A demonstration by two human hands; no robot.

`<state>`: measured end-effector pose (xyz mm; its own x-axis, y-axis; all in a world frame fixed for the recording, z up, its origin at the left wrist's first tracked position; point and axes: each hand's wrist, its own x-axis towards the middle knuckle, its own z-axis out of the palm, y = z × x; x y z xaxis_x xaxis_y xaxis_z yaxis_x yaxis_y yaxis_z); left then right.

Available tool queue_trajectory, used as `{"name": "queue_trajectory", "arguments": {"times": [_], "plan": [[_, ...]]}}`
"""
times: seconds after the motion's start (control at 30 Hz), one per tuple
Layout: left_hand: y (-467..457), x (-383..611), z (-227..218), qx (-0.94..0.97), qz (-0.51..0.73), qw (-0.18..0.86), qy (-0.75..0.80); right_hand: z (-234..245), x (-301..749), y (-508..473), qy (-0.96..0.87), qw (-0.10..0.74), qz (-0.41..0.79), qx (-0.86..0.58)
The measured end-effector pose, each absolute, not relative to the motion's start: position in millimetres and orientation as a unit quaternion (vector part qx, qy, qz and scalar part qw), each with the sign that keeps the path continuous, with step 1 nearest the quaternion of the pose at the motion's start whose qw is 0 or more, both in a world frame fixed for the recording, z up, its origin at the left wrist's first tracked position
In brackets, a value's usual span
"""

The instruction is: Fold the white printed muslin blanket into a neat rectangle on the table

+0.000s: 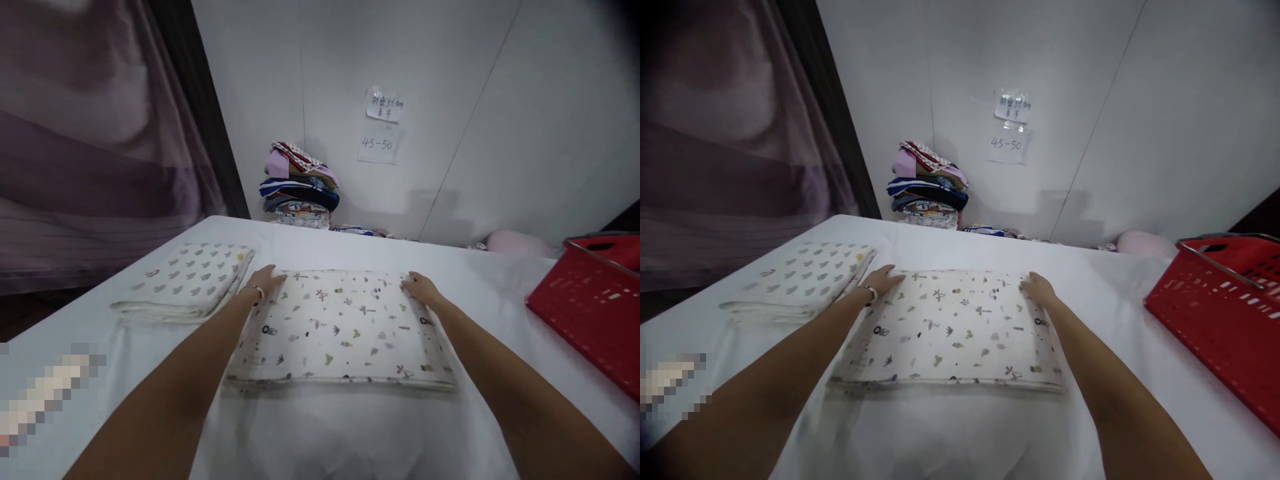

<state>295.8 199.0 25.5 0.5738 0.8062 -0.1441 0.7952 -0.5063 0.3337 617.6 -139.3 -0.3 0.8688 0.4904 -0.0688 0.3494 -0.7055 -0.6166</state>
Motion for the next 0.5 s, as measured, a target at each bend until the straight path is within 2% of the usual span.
{"name": "queue_trajectory", "arguments": {"times": [0.17,0.27,0.37,0.5], "plan": [[212,307,25,0.871,0.002,0.184,0.456,-1,628,-134,-0.198,0.338,0.129,-0.911],[217,310,23,0.846,0.058,0.233,0.476,0,630,-133,-0.215,0.337,0.139,-0.906],[220,315,17,0.815,0.102,0.287,0.492,1,628,-130,-0.244,0.321,0.096,-0.910],[217,321,12,0.820,0.094,0.238,0.511,-1,623,-126,-0.245,0.302,0.059,-0.919]]}}
